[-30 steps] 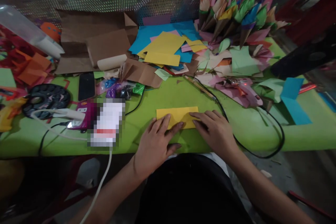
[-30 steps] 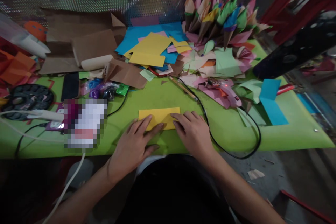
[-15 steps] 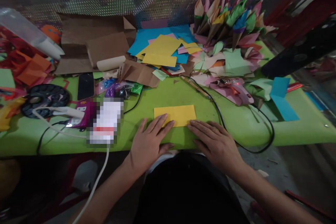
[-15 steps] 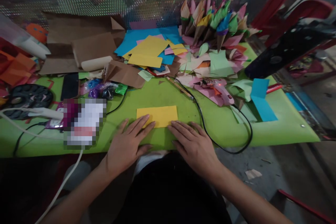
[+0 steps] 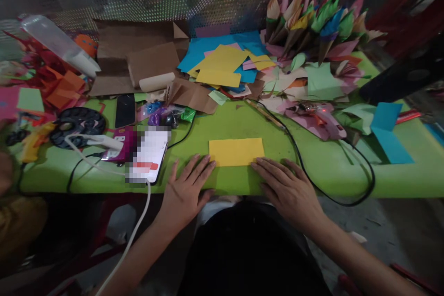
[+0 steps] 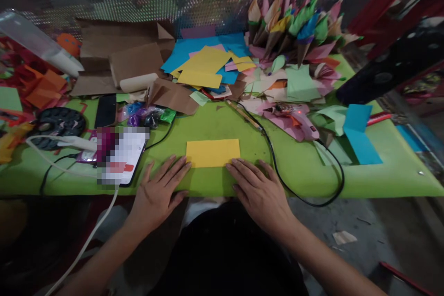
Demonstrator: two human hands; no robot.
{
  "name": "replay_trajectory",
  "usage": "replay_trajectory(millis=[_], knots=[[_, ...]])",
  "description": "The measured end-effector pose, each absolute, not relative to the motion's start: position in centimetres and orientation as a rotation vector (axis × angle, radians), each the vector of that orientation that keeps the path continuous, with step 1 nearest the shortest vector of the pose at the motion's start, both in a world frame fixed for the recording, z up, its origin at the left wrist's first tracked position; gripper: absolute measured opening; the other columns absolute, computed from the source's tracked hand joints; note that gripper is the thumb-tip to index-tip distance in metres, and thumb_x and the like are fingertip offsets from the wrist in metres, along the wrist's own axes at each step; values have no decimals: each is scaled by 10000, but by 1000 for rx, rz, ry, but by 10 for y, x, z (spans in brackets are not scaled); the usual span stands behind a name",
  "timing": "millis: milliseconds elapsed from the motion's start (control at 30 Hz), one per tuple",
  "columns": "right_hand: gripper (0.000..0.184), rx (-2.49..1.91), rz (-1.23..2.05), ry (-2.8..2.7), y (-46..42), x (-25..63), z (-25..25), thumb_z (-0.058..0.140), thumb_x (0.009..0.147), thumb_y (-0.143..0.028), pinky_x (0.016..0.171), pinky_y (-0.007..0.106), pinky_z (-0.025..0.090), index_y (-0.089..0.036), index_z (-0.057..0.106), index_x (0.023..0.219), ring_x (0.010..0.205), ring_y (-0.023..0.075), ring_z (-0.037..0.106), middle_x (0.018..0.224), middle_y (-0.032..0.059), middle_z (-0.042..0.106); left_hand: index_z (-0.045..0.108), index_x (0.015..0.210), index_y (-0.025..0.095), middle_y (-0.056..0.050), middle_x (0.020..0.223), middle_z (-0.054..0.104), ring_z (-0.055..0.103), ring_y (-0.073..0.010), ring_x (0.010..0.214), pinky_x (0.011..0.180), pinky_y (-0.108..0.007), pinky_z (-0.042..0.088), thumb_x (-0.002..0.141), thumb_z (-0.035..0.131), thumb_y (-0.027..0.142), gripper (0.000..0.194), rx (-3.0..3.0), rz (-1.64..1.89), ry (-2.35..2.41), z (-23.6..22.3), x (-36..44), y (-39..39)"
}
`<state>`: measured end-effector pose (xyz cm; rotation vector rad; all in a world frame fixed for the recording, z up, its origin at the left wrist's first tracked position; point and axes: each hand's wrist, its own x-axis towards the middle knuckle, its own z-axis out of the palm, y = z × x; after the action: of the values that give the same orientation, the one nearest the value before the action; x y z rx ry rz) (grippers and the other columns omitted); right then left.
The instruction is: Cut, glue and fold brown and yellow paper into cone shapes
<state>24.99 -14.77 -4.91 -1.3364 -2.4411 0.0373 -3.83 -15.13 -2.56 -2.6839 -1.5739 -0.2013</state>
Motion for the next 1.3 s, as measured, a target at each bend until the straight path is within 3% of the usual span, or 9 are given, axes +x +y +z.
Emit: replay_trajectory(millis=[267,400,533,700,833,1133,1300], knots=[[411,-1184,7,-2348,-147,258,-56,525,995,-201,1123,451,343,-219,532,1405,1238,224,636,1353,59,686,389,1543,286,-53,1499,550,486,-330,1398,1187,-612,231,987,498,348,569,-2659,-295,-1497,-27,-40,-148],[461,-1116,-25,-2276,-149,261,-61,579,965,-185,1087,423,388,-240,528,1420,1190,222,652,1269,47,733,542,1429,244,-77,1420,629,508,-336,1373,1174,-606,258,996,464,454,488,-2633,-393,-1466,-27,-36,-141],[480,-1161,-33,-2312,-149,258,-58,581,957,-210,1066,417,393,-245,532,1434,1150,230,635,1232,56,733,666,1248,180,-121,1359,668,524,-336,1355,1162,-590,287,1004,454,456,425,-2617,-446,-1454,-25,-21,-132],[418,-1339,-24,-2421,-148,246,-47,628,927,-336,1054,466,388,-308,634,1343,1085,270,583,1138,78,684,524,1448,275,-97,1503,549,522,-309,1362,1156,-552,326,991,511,440,486,-2733,-366,-1403,-27,0,-131],[387,-1386,-8,-2410,-150,248,-45,608,939,-323,1030,451,402,-295,648,1323,1092,271,569,1152,80,685,480,1480,341,-69,1547,501,530,-300,1355,1159,-543,321,993,516,440,498,-2731,-322,-1447,-32,2,-136],[363,-1332,-40,-2311,-155,267,-54,583,964,-241,1035,427,394,-252,614,1326,1147,253,595,1227,69,705,613,1355,278,-86,1431,614,574,-293,1265,1034,-491,405,1001,501,421,398,-2736,-341,-1518,-20,-1,-122],[519,-1345,-3,-2269,-151,262,-50,559,967,-243,939,419,444,-244,482,1480,1082,266,612,1166,86,709,481,1460,195,-123,1456,581,521,-301,1323,1086,-511,364,965,590,426,556,-2793,-264,-1531,-11,17,-90]])
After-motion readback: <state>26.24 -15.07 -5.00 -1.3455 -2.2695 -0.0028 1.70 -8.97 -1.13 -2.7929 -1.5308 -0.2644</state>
